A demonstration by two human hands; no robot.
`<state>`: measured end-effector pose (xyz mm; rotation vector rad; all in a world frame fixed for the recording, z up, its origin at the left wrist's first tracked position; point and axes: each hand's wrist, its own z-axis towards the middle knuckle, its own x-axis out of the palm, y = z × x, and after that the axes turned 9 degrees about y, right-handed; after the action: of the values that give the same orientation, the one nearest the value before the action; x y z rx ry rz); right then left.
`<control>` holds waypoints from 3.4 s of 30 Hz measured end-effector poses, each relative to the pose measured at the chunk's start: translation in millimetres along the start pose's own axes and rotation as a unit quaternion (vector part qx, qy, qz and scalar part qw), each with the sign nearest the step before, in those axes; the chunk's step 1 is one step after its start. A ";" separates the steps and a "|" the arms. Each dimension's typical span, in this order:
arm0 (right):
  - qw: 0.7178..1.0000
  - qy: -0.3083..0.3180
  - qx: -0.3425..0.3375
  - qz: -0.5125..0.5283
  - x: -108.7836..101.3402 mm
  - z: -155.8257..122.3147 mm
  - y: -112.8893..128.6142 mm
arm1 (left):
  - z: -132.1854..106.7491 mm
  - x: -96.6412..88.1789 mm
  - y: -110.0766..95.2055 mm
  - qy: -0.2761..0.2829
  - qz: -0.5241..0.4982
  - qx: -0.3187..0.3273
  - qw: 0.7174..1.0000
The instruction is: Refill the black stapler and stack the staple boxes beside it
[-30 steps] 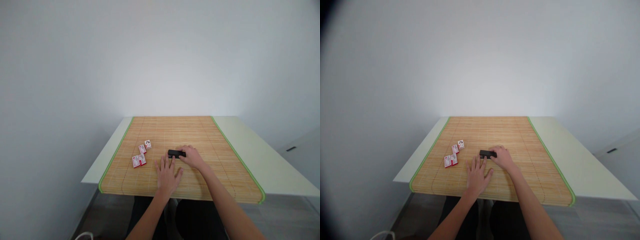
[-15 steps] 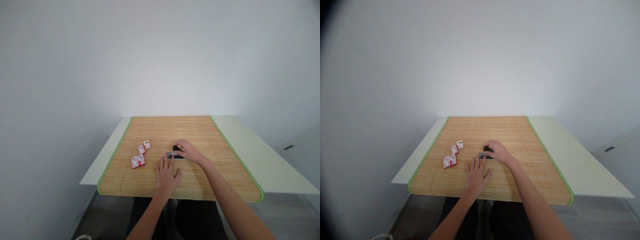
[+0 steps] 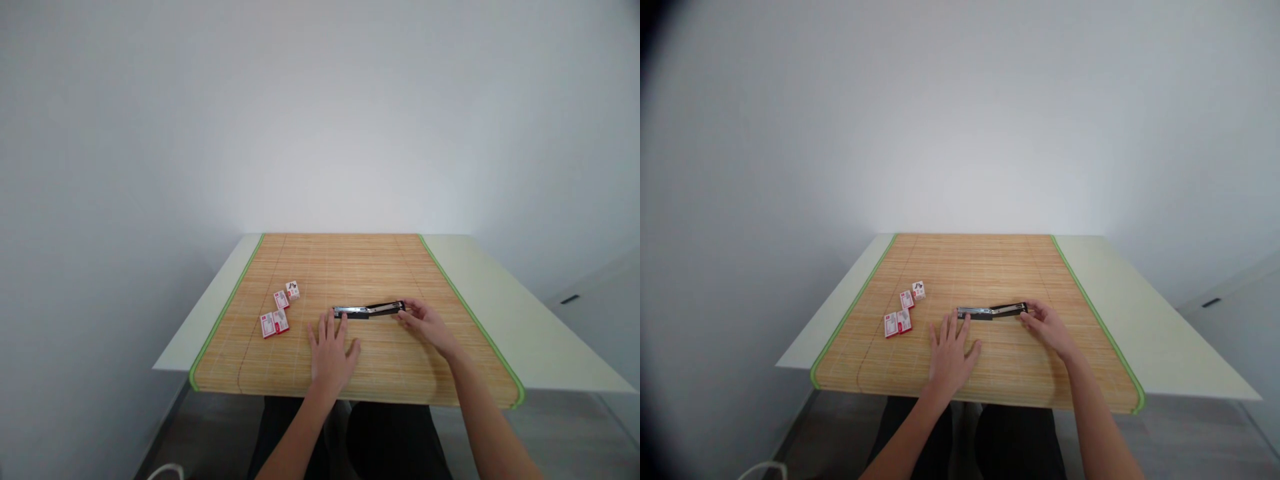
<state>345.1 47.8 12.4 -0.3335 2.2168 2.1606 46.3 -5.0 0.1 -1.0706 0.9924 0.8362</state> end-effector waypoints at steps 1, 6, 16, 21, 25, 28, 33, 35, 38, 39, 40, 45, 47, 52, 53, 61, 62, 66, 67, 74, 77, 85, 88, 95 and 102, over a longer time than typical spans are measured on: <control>1.000 -0.008 -0.001 0.011 2.5 -0.8 -6.2 | -0.1 0.1 0.2 0.000 0.001 -0.001 1.000; 0.996 -0.081 -0.021 0.015 20.6 -3.7 -24.3 | -0.5 -2.2 0.5 0.010 -0.005 0.000 1.000; 0.982 -0.167 -0.085 0.019 29.4 -12.8 -34.9 | -8.4 -12.6 28.3 -0.039 -0.009 -0.020 0.999; 0.979 -0.192 -0.073 0.021 27.0 -11.0 -43.4 | -7.0 -41.9 99.7 -0.153 0.001 -0.145 0.978; 0.977 -0.200 -0.071 0.011 28.0 -10.9 -44.6 | -2.3 -54.4 127.6 -0.145 0.018 -0.152 0.978; 0.977 -0.203 -0.069 0.003 28.0 -11.8 -42.9 | -4.3 -50.0 120.9 -0.131 0.014 -0.121 0.984; 0.978 -0.198 -0.063 -0.005 26.7 -12.4 -40.1 | -17.7 -32.3 92.2 -0.092 -0.031 -0.053 0.994; 0.978 -0.200 -0.059 -0.013 26.3 -12.2 -39.9 | -20.3 -27.6 83.6 -0.059 -0.062 -0.017 0.996; 0.978 -0.201 -0.058 -0.022 26.5 -12.4 -40.0 | -18.4 -26.7 75.9 -0.024 -0.104 0.027 0.994; 0.977 -0.203 -0.060 -0.022 26.9 -12.4 -40.0 | -17.0 -27.7 74.2 -0.015 -0.118 0.041 0.992; 0.977 -0.205 -0.060 -0.023 27.3 -12.4 -39.8 | -15.7 -28.9 72.8 -0.004 -0.135 0.056 0.989; 0.976 -0.207 -0.062 -0.022 28.7 -10.7 -35.5 | -12.7 -33.2 68.6 0.055 -0.223 0.124 0.965; 0.973 -0.220 -0.067 -0.030 28.9 -12.1 -32.4 | -11.9 -33.3 71.9 0.057 -0.229 0.108 0.966; 0.944 -0.302 -0.069 -0.115 41.7 -34.0 -23.6 | -7.0 -32.8 89.3 0.058 -0.170 0.042 0.983; 0.941 -0.301 -0.067 -0.136 48.0 -40.7 -21.7 | -5.5 -32.4 90.0 0.069 -0.159 0.044 0.984; 0.937 -0.028 -0.118 -0.328 101.1 -63.2 -6.3 | 11.0 -22.5 45.1 0.104 -0.158 0.088 0.978; 0.932 -0.022 -0.117 -0.342 103.2 -61.6 -5.7 | 12.7 -21.4 40.5 0.104 -0.162 0.090 0.977; 0.928 -0.017 -0.092 -0.359 105.1 -53.8 -6.1 | 16.3 -19.2 35.1 0.099 -0.179 0.093 0.974; 0.929 -0.014 -0.088 -0.358 104.8 -52.0 -6.4 | 16.5 -19.1 35.6 0.098 -0.183 0.093 0.974; 0.945 0.007 -0.073 -0.319 95.4 -44.1 -4.8 | 17.3 -20.1 42.0 0.105 -0.201 0.108 0.968; 0.943 0.047 -0.088 -0.316 89.8 -43.1 -0.5 | 17.6 -20.8 47.1 0.110 -0.216 0.115 0.963; 0.941 0.076 -0.081 -0.319 85.3 -43.7 4.7 | 17.1 -22.7 60.2 0.112 -0.238 0.116 0.958; 0.942 0.081 -0.073 -0.316 79.6 -44.2 3.1 | 15.6 -25.3 68.9 0.107 -0.239 0.108 0.959; 0.946 0.078 -0.055 -0.309 69.0 -42.6 -5.1 | 11.6 -28.8 78.2 0.094 -0.230 0.095 0.964; 0.954 0.093 -0.044 -0.282 65.8 -41.5 2.4 | 10.2 -28.4 74.7 0.088 -0.223 0.087 0.967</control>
<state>285.7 -2.1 5.2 -1.0653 1.7911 1.9653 -28.9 23.2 5.5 -1.1693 0.9034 0.2856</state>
